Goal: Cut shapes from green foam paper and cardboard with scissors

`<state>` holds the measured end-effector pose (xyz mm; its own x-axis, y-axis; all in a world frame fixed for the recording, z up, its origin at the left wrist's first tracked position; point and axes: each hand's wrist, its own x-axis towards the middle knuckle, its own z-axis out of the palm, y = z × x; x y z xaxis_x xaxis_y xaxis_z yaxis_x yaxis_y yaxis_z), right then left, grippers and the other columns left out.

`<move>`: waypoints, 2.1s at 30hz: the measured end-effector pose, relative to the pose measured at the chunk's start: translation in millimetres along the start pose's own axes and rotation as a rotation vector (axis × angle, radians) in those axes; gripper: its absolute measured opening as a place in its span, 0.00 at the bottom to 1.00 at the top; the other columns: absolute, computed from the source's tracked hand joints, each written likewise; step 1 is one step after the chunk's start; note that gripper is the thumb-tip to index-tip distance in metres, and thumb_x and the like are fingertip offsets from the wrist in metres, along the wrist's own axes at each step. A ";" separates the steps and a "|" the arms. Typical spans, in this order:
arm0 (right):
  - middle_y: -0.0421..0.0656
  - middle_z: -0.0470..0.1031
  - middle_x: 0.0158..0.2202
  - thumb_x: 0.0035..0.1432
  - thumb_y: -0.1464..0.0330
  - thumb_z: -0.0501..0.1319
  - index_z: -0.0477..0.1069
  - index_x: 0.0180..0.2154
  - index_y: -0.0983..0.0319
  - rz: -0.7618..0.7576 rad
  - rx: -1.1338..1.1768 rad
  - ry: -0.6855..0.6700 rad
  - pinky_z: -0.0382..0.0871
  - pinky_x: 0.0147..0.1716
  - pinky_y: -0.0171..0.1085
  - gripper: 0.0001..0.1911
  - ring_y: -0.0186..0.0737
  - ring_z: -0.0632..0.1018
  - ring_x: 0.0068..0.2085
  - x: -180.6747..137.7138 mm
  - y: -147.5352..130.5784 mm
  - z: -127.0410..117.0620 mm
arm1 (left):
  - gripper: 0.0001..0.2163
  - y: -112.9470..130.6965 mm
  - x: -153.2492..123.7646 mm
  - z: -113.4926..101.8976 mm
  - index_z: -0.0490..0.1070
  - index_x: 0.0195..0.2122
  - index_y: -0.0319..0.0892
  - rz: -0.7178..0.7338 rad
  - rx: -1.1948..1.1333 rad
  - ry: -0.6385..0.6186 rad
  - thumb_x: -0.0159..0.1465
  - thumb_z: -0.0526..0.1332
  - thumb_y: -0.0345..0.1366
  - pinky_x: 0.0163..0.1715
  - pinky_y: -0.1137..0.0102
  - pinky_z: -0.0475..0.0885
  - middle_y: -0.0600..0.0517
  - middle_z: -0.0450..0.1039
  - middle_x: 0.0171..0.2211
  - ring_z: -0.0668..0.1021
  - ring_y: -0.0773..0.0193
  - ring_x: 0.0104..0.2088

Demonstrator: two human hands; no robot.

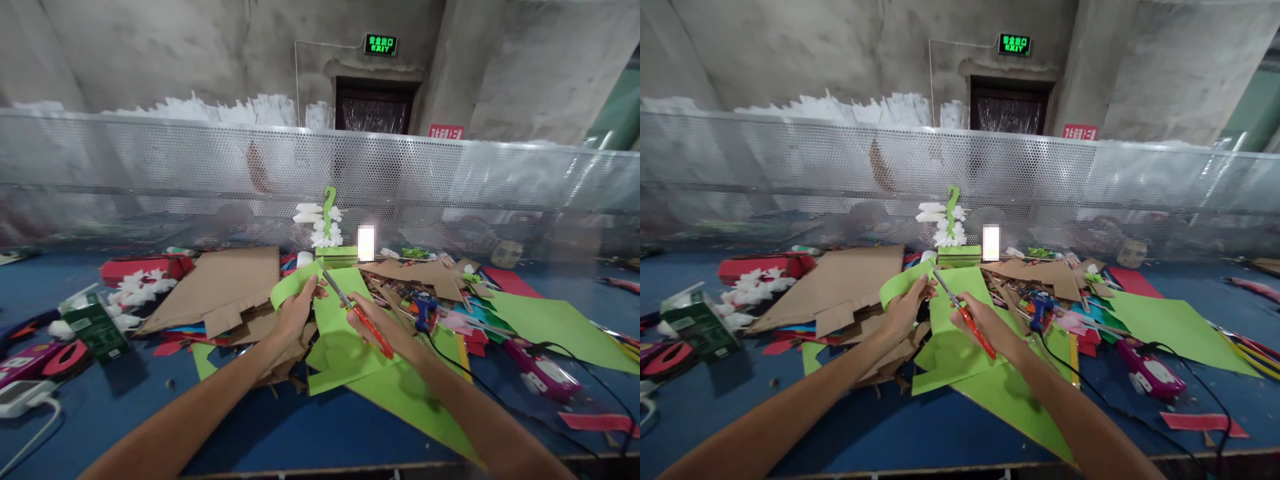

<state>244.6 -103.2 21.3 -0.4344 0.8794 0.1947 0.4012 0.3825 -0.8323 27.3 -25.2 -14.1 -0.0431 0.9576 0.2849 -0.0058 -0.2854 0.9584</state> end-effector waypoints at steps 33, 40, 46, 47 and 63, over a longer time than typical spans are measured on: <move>0.35 0.65 0.27 0.68 0.43 0.59 0.68 0.50 0.58 0.092 -0.029 0.028 0.70 0.16 0.30 0.26 0.31 0.68 0.21 8.0 12.8 -1.5 | 0.23 22.7 -10.1 0.0 0.81 0.30 0.47 -0.003 0.122 -0.061 0.66 0.58 0.60 0.49 0.64 0.73 0.49 0.83 0.32 0.82 0.52 0.38; 0.35 0.64 0.25 0.67 0.43 0.59 0.68 0.48 0.60 0.083 -0.084 0.015 0.68 0.15 0.32 0.27 0.32 0.68 0.20 6.1 6.5 -7.0 | 0.21 13.2 -2.9 1.2 0.81 0.30 0.44 0.009 -0.054 -0.064 0.64 0.63 0.57 0.42 0.64 0.75 0.48 0.81 0.29 0.81 0.55 0.33; 0.36 0.68 0.25 0.67 0.43 0.58 0.69 0.49 0.60 0.087 -0.122 -0.007 0.66 0.15 0.31 0.28 0.33 0.69 0.19 8.0 12.4 -9.6 | 0.22 5.5 2.7 0.4 0.81 0.29 0.41 0.074 -0.117 -0.055 0.64 0.65 0.56 0.39 0.66 0.74 0.48 0.81 0.28 0.79 0.58 0.31; 0.37 0.68 0.25 0.67 0.43 0.58 0.69 0.49 0.60 0.092 -0.120 -0.006 0.66 0.15 0.31 0.27 0.33 0.70 0.20 8.1 13.3 -9.8 | 0.22 4.6 3.3 0.3 0.81 0.29 0.40 0.076 -0.121 -0.059 0.64 0.65 0.56 0.38 0.66 0.74 0.47 0.80 0.27 0.79 0.58 0.31; 0.40 0.71 0.28 0.69 0.43 0.56 0.72 0.46 0.62 0.007 -0.241 0.016 0.64 0.25 0.34 0.28 0.37 0.71 0.27 9.1 17.9 -22.2 | 0.18 10.4 4.7 2.1 0.79 0.26 0.40 0.030 -0.200 -0.081 0.59 0.69 0.52 0.36 0.65 0.76 0.47 0.81 0.27 0.79 0.59 0.28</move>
<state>265.7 -82.0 19.7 -0.4191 0.8859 0.1989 0.5861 0.4312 -0.6860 29.2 -23.6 -2.8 0.0346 0.9461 0.3219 -0.2039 -0.3087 0.9291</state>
